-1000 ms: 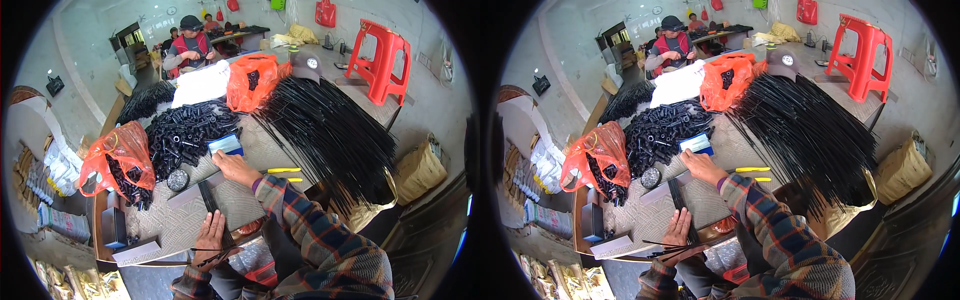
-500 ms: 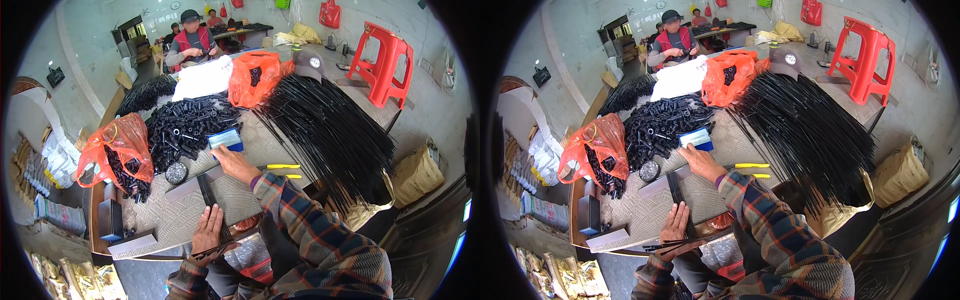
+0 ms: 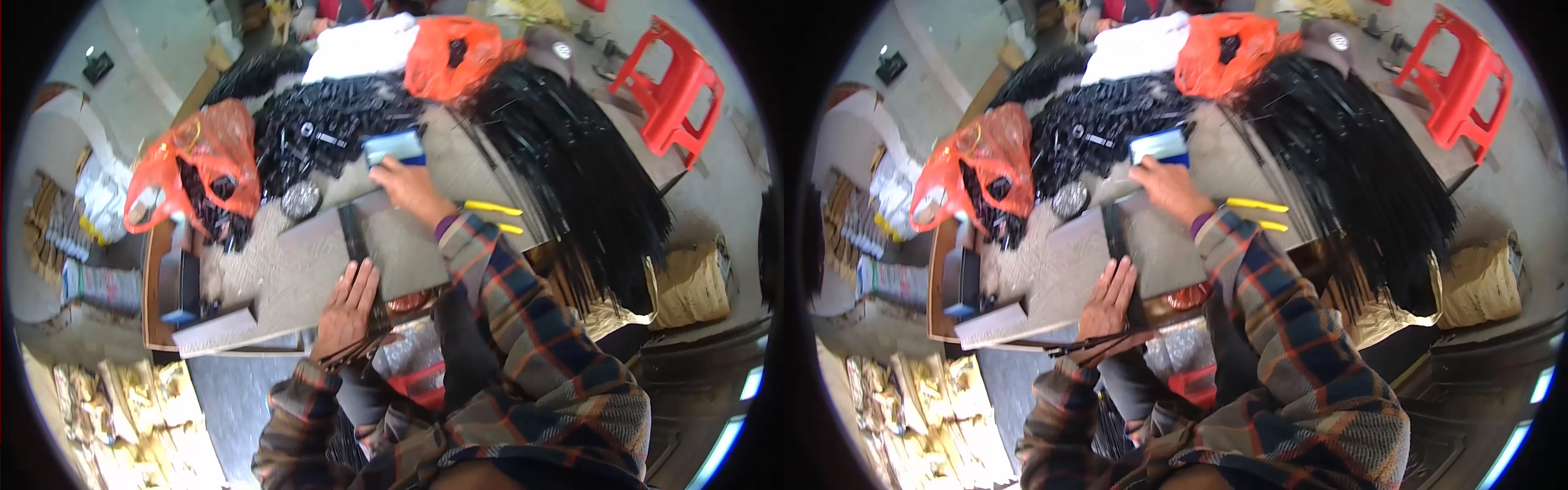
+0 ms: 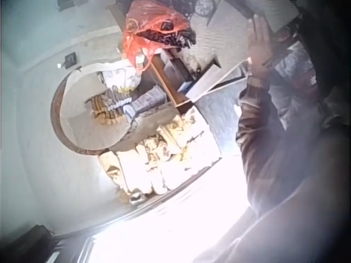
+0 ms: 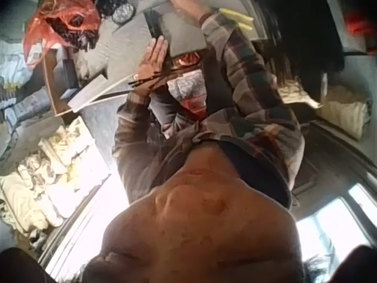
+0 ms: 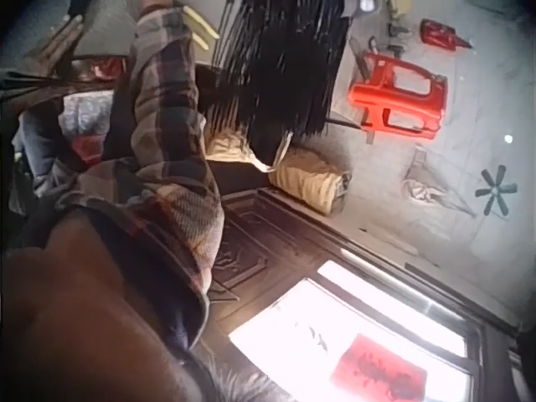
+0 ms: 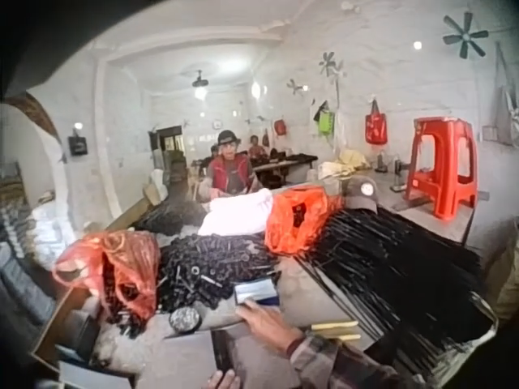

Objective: Assembling plastic components onto bundles of cables using pliers.

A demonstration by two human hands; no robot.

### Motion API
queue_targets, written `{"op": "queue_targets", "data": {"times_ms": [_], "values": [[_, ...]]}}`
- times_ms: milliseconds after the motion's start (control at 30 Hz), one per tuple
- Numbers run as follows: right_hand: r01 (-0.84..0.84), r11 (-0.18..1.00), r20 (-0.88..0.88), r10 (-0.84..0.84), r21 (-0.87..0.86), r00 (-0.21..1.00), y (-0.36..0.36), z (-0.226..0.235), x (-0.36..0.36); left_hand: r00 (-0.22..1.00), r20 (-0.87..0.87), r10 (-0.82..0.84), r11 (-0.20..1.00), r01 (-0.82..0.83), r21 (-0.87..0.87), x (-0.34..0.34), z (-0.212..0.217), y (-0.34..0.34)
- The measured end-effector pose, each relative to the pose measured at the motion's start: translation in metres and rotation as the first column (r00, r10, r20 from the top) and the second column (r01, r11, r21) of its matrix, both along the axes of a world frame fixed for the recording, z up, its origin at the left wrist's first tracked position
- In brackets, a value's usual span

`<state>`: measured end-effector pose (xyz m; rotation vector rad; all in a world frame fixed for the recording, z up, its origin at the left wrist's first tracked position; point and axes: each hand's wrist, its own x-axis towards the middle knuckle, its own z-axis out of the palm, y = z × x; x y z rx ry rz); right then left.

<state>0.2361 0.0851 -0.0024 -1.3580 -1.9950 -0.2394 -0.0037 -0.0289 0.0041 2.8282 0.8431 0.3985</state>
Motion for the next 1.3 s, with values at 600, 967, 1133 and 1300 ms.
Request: {"op": "queue_targets", "data": {"times_ms": [600,967,1133,1300], "values": [[0.060,0.977,0.051,-0.050,-0.205,0.997,-0.011,0.006,-0.001,0.999,-0.051,0.014,1.000,-0.013,0.023,0.003,0.005,0.001],[0.049,0.982,0.076,-0.035,-0.184,0.996,-0.010,0.006,0.000,1.000,-0.019,0.012,0.998,-0.011,0.067,0.006,0.003,0.002],[0.051,0.980,0.090,-0.035,-0.191,0.995,-0.007,0.006,-0.004,1.000,-0.009,0.014,0.997,-0.013,0.071,0.003,0.001,0.002],[0.000,0.986,0.095,0.015,-0.164,0.995,-0.009,0.009,0.008,1.000,-0.001,-0.007,0.998,0.007,0.065,0.010,0.003,0.003]]}}
